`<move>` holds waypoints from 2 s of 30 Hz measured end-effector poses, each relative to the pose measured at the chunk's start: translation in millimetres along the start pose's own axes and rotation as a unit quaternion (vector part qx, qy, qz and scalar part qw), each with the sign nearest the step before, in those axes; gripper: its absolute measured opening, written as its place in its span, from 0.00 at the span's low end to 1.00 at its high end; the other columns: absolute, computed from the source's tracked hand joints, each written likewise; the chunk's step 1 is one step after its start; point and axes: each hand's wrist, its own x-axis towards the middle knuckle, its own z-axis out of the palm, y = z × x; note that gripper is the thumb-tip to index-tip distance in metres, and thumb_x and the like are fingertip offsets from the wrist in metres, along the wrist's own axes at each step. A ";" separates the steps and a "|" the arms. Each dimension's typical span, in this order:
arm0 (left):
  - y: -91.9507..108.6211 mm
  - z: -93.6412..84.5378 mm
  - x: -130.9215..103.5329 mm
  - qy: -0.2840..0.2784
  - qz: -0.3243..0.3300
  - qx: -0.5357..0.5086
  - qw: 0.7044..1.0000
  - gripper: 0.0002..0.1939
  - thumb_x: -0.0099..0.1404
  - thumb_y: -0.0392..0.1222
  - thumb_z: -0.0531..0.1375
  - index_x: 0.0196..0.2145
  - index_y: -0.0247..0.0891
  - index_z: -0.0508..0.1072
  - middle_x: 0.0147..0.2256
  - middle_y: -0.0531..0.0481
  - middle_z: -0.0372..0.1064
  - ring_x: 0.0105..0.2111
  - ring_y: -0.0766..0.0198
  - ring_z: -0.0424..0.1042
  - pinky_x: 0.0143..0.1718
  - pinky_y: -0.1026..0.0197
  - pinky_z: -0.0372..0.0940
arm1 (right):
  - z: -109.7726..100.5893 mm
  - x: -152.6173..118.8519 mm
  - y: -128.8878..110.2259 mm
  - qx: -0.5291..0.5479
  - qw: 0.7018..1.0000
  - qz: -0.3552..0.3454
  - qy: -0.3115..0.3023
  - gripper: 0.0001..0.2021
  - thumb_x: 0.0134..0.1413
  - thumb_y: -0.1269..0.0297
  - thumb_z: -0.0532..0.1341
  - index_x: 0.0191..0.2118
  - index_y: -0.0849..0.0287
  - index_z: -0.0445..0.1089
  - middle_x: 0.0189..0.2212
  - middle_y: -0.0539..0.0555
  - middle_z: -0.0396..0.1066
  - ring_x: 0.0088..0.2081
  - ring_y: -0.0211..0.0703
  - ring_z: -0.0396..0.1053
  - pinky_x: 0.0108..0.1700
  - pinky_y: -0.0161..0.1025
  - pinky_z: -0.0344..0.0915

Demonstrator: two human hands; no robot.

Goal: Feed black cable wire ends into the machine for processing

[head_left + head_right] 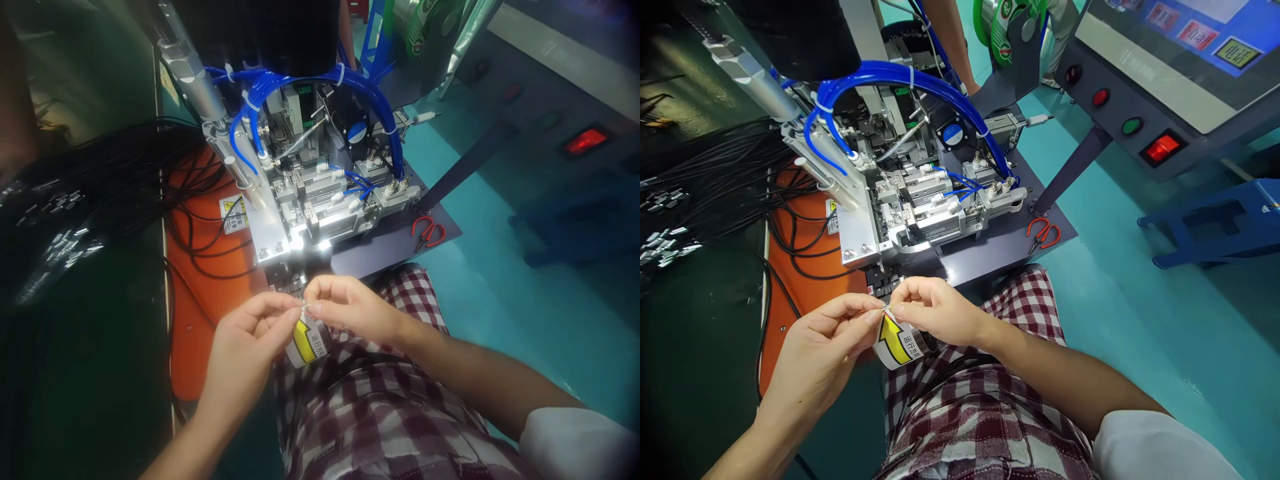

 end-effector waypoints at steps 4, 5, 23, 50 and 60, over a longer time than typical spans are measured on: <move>-1.9 -0.9 1.0 -0.010 -0.004 0.021 1.000 0.19 0.53 0.57 0.70 0.33 0.39 0.76 0.17 0.58 0.56 0.20 0.72 0.53 0.21 0.68 0.52 | 3.6 -3.8 0.5 -0.064 0.996 -0.060 0.033 0.05 0.58 0.68 0.59 0.32 0.60 0.63 0.23 0.44 0.58 0.23 0.30 0.53 0.26 0.31 0.52; -2.8 -2.0 1.2 -0.011 -0.001 0.031 0.999 0.19 0.54 0.57 0.69 0.33 0.39 0.76 0.18 0.58 0.56 0.20 0.72 0.53 0.21 0.67 0.51 | 3.7 -4.2 0.5 -0.082 0.993 -0.072 0.037 0.05 0.58 0.68 0.59 0.32 0.60 0.63 0.23 0.44 0.59 0.23 0.31 0.53 0.26 0.32 0.52; -7.5 -3.2 2.1 -0.005 0.002 0.038 0.999 0.16 0.59 0.55 0.66 0.34 0.38 0.75 0.18 0.59 0.54 0.20 0.71 0.53 0.22 0.67 0.51 | 6.8 -2.2 5.7 -0.090 0.991 -0.009 0.104 0.06 0.54 0.65 0.62 0.30 0.61 0.67 0.20 0.45 0.60 0.20 0.30 0.53 0.22 0.31 0.51; -6.7 0.8 0.2 -0.015 0.007 0.042 0.999 0.18 0.59 0.56 0.66 0.34 0.38 0.74 0.20 0.57 0.61 0.19 0.72 0.59 0.21 0.68 0.54 | 10.7 -5.7 8.2 -0.178 0.963 -0.081 0.185 0.04 0.51 0.66 0.65 0.30 0.61 0.72 0.21 0.45 0.66 0.21 0.31 0.60 0.24 0.30 0.58; -10.0 0.6 0.9 -0.019 0.010 0.014 1.000 0.18 0.58 0.55 0.67 0.37 0.38 0.75 0.21 0.57 0.63 0.20 0.72 0.60 0.21 0.69 0.55 | 20.6 -4.7 13.9 -0.110 0.967 -0.077 0.218 0.05 0.51 0.66 0.64 0.28 0.61 0.70 0.22 0.46 0.66 0.21 0.30 0.58 0.22 0.30 0.57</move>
